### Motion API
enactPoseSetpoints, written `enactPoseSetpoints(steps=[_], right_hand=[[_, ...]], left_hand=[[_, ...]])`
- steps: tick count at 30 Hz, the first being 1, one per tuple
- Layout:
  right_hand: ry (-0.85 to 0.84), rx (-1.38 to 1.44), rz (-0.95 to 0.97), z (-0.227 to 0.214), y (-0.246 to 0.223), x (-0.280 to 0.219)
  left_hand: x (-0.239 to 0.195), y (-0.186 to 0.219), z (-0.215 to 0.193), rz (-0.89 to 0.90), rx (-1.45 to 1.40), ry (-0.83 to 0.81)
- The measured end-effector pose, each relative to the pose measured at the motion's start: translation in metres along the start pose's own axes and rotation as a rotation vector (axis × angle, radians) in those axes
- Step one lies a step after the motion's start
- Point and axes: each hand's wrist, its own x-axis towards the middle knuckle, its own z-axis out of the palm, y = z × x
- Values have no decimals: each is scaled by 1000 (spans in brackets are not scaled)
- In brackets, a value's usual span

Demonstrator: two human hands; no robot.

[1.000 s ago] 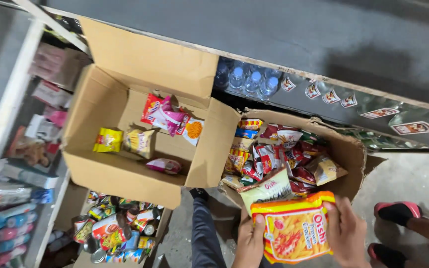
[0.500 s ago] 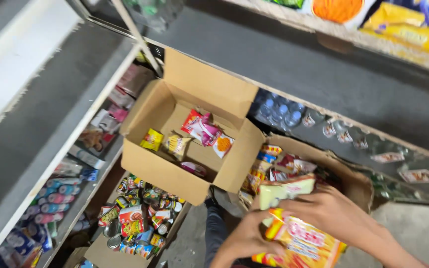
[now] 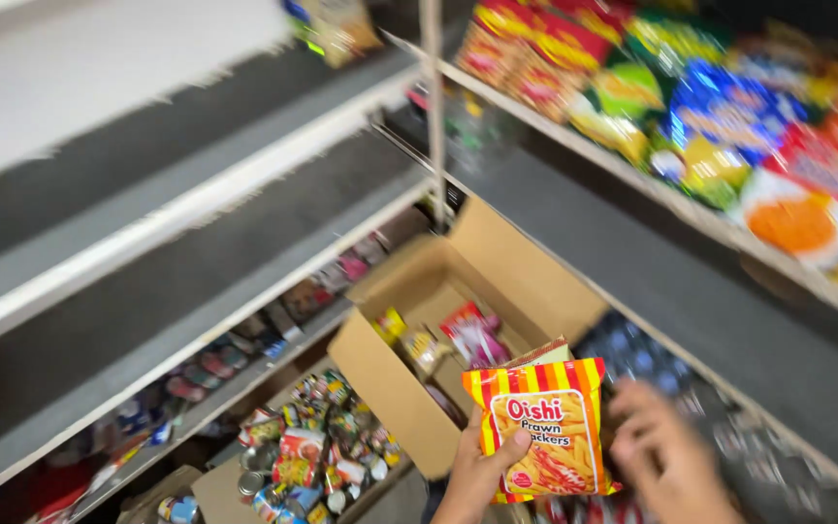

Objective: Picking up bags of snacks from a box and arranging them on shelves.

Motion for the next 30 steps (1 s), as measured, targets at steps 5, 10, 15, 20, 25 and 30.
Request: enactPoseSetpoints(steps=[5,10,15,20,25,30], right_hand=[[-364,23,75,74,32,25],[-452,627,101,111,-8,84],[-450,838,222,167,18,135],[-452,749,200,217,-2,229],[-479,692,125,247,-63,360],[-545,756,-153,312,-71,465]], left_hand=[[16,69,3,94,7,21],[35,108,-21,214,53,29],[69,155,-48,321,178,84],[125,232,-80,682,615,264],[207,313,-114,611,486,222],[300,350,-169,838,605,172]])
